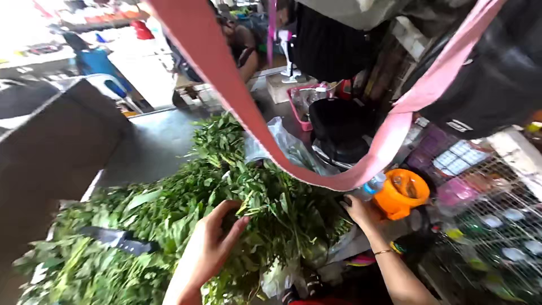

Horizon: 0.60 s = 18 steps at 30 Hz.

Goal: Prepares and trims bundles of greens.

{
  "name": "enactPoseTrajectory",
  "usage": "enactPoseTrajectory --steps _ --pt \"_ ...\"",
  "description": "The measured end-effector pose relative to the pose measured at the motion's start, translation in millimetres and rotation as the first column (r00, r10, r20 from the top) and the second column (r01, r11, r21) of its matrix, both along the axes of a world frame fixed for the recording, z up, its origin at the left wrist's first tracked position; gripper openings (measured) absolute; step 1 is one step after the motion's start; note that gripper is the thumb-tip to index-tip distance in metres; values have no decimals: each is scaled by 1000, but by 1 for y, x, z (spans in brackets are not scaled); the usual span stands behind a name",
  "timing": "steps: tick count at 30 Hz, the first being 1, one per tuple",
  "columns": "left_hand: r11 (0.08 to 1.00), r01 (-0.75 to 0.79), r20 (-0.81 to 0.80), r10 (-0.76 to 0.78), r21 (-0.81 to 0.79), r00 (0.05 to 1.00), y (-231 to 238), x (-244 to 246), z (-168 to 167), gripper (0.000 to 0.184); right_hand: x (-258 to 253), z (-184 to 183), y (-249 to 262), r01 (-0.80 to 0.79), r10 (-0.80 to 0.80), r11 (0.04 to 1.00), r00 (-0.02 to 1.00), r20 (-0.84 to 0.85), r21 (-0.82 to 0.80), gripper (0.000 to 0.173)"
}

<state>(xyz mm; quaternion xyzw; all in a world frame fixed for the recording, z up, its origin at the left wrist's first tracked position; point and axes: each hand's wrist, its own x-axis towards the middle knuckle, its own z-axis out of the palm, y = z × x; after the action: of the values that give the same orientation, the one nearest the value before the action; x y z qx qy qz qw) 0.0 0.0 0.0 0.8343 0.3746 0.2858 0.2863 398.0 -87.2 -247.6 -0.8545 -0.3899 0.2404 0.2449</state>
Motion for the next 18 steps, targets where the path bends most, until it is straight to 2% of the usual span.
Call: enactPoseTrajectory --steps 2,4,7,9,12,15,18 --pt "972 89 135 -61 -217 989 -3 -5 4 29 6 -20 15 -51 53 997 998 38 -54 53" --pt "925 143 194 -78 -352 978 -6 -11 6 25 10 -34 19 -86 89 993 995 41 -84 65" --pt "933 83 151 -32 -349 988 -11 -23 8 30 8 -27 26 -124 132 985 989 60 -123 65" --pt "953 42 143 2 -301 990 -15 -31 7 32 14 -13 25 -143 148 987 987 66 -78 59" --pt "973 -73 90 95 -219 991 -19 -44 11 33 30 25 13 -152 156 982 987 26 -112 53" --pt "966 -192 18 198 -170 980 -23 -48 20 31 33 80 -13 -133 118 979 988 -104 -154 52" --pt "957 -270 -19 270 -102 963 -23 -39 25 36 3 134 -30 -209 205 978 952 -229 7 52"
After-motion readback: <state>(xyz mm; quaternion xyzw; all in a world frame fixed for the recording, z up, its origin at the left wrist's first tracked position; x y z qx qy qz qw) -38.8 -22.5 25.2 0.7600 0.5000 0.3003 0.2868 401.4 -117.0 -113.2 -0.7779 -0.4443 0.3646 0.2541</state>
